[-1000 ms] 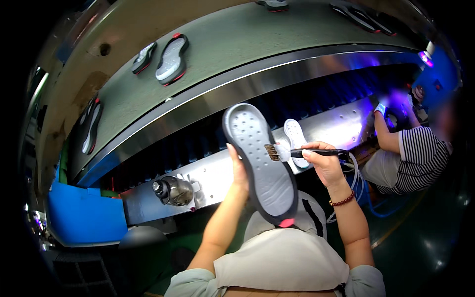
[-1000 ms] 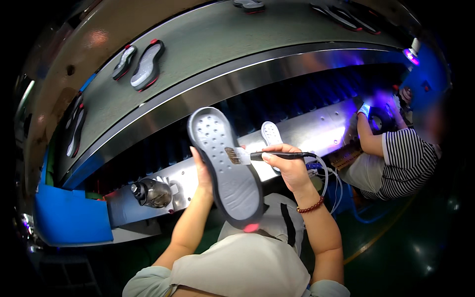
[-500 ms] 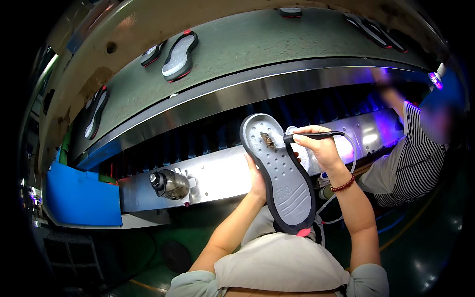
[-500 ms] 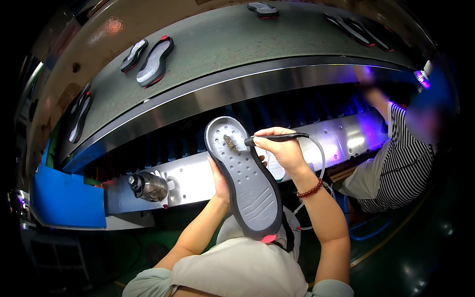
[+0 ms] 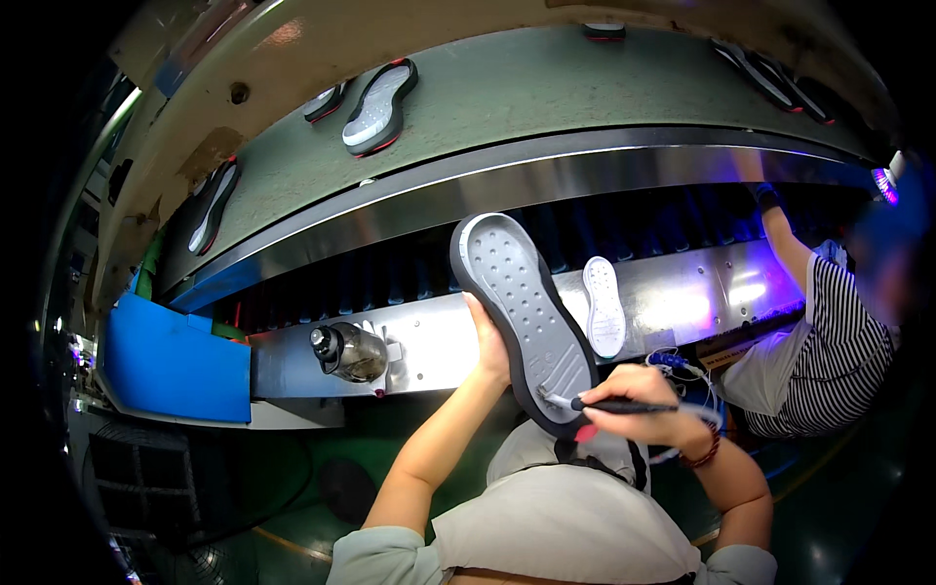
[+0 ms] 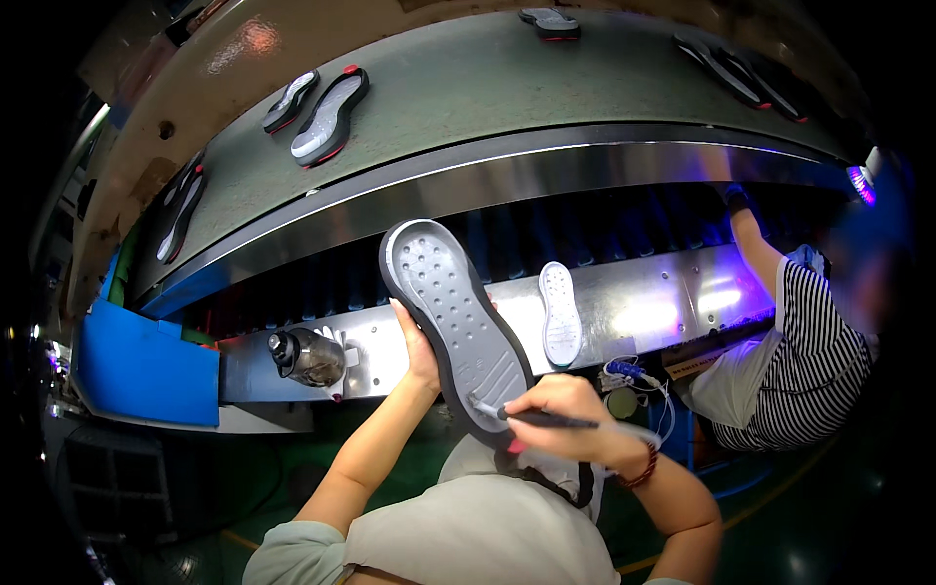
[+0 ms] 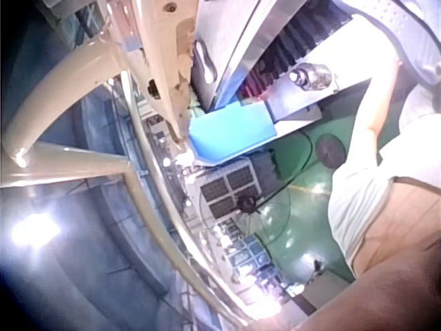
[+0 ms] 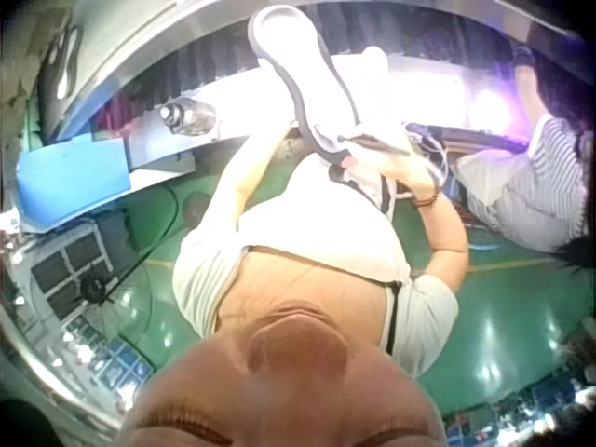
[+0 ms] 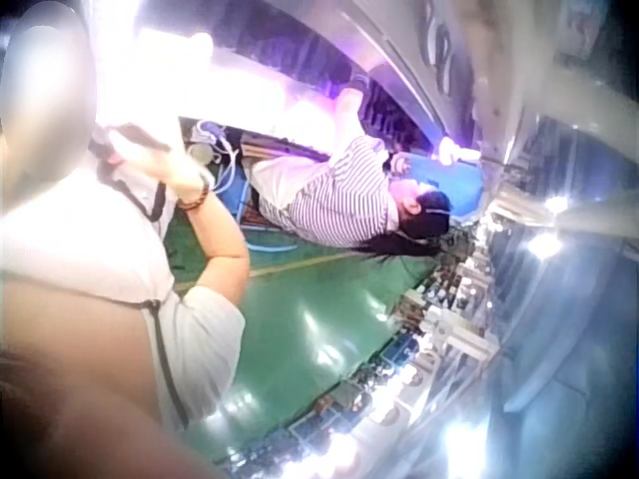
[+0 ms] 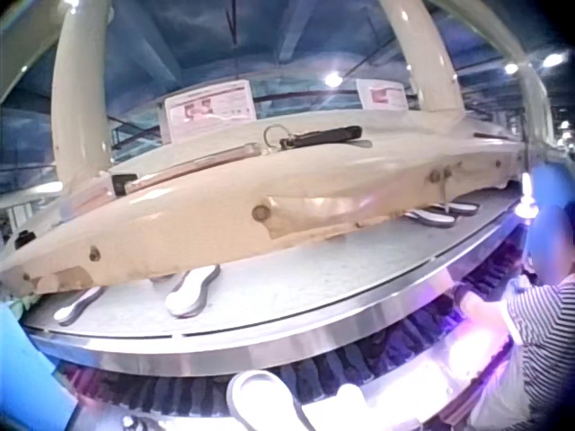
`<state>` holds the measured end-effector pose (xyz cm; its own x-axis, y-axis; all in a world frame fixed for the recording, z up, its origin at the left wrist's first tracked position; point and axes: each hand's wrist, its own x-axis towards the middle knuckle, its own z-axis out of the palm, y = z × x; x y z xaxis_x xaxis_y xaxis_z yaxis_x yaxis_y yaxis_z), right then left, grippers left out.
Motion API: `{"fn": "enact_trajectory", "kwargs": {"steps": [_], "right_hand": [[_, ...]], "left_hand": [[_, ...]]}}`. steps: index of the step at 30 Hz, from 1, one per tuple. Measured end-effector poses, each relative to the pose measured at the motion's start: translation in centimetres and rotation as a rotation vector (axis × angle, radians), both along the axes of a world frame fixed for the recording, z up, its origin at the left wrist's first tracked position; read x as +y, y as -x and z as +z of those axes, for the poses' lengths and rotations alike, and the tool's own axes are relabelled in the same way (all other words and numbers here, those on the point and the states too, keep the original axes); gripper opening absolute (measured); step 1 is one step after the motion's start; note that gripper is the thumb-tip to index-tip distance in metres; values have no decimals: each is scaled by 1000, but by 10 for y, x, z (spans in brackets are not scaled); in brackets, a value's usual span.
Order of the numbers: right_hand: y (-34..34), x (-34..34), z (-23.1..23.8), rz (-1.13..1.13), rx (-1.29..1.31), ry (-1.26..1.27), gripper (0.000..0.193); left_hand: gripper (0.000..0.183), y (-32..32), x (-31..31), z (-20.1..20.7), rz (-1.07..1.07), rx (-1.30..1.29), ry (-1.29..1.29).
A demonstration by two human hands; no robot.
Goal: The person repeatedly picks up gray slip-on shoes from a conveyor belt, holds them, and uses a brush to apply a substance to the sole and edges. After each application, the shoe is placed back on the moving belt. A coworker is visible across the table performing similar work.
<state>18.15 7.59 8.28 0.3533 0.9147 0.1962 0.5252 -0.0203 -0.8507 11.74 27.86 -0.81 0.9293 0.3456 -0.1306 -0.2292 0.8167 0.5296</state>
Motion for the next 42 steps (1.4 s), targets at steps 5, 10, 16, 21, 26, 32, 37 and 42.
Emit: {"fn": "enact_trajectory", "kwargs": {"steps": [5,10,16,21,26,32,37,42], "right_hand": [[-43,27,41,-199,421,-173,14],[-50,33,37,-102,438,-137,15],[-47,22,32,-97,439,-210,14],[-30,10,38,-63,331,-134,14],[-33,2,39,-185,530,-150,14],[-32,-7,33,81,460,-73,18],[-44,-2,29,-133,533,-111,16],[-49,-14,31,43,684,-138,15]], "left_hand": [[90,-5,-37,39,-92,-63,130],[89,-11,-53,67,-85,112,92],[87,-4,-47,73,16,162,-147],[94,-6,-37,57,11,38,-143],[98,-14,-38,75,9,-166,-28],[100,-27,-23,83,51,-312,-93],[95,-36,-15,89,118,-314,-86],[92,-42,5,84,36,-468,-175]]}}
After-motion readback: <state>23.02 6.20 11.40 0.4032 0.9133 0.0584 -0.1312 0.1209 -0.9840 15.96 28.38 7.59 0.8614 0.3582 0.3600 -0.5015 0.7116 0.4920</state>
